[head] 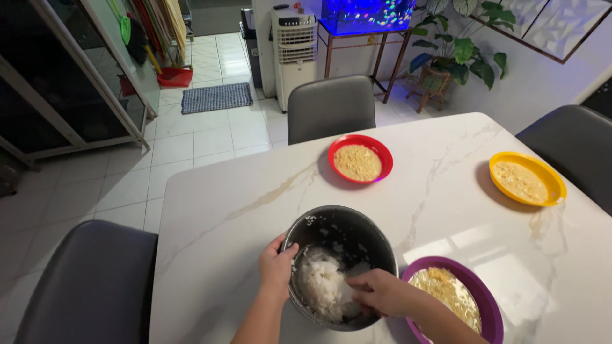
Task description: Serving cooked rice from a rice cooker into three bowls and placing spoons in the bowls at a dining table.
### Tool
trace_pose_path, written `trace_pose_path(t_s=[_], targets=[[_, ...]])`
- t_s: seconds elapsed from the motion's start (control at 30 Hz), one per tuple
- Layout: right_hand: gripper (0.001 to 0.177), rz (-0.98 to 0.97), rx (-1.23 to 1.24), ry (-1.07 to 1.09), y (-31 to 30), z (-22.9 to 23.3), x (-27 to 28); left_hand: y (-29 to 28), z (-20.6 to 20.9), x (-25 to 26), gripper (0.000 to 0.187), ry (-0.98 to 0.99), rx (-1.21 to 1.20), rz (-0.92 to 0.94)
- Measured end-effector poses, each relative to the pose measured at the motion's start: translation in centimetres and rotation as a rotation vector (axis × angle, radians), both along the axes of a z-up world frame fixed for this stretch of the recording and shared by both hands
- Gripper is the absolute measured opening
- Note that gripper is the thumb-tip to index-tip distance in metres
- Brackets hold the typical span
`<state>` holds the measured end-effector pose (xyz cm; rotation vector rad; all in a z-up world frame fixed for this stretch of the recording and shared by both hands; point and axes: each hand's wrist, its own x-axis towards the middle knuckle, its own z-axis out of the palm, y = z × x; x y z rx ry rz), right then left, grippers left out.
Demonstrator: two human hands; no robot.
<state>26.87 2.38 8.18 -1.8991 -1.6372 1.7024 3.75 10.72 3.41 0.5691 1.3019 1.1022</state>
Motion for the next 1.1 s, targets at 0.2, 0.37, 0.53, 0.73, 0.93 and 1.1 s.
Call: trace_pose_path(t_s=[0.2,0.37,0.53,0.73,0.93,1.1], targets=[[0.045,-0.126,0.044,-0.122,5.6,0.9,1.3,5.5,-0.9,0.4,0.040,-0.050,0.027,0.098],[0.044,-0.360,0.049,0.000,9.9,0.7,2.8,8.7,-1.0,1.1,0.040,-0.103,-0.026,0.195],[0.046,-0.440,0.079,0.082,13.9,2.8,4.7,11.6,-1.4,1.6,0.038,-0.143,-0.058,0.243],[0.052,-0.543,0.168,0.141,18.9,4.3,8.7,13.8,-3.0,1.6,0.038,-0.148,-0.092,0.278],[0.047,-0.694,0.197,0.009,23.9,5.5,11.5,14.3,-3.6,1.1,0.040,-0.105,-0.085,0.297],[0.044,-0.670,0.254,-0.228,29.1,-2.0,15.0,14.4,-4.1,1.3,0.036,0.055,-0.085,0.250]])
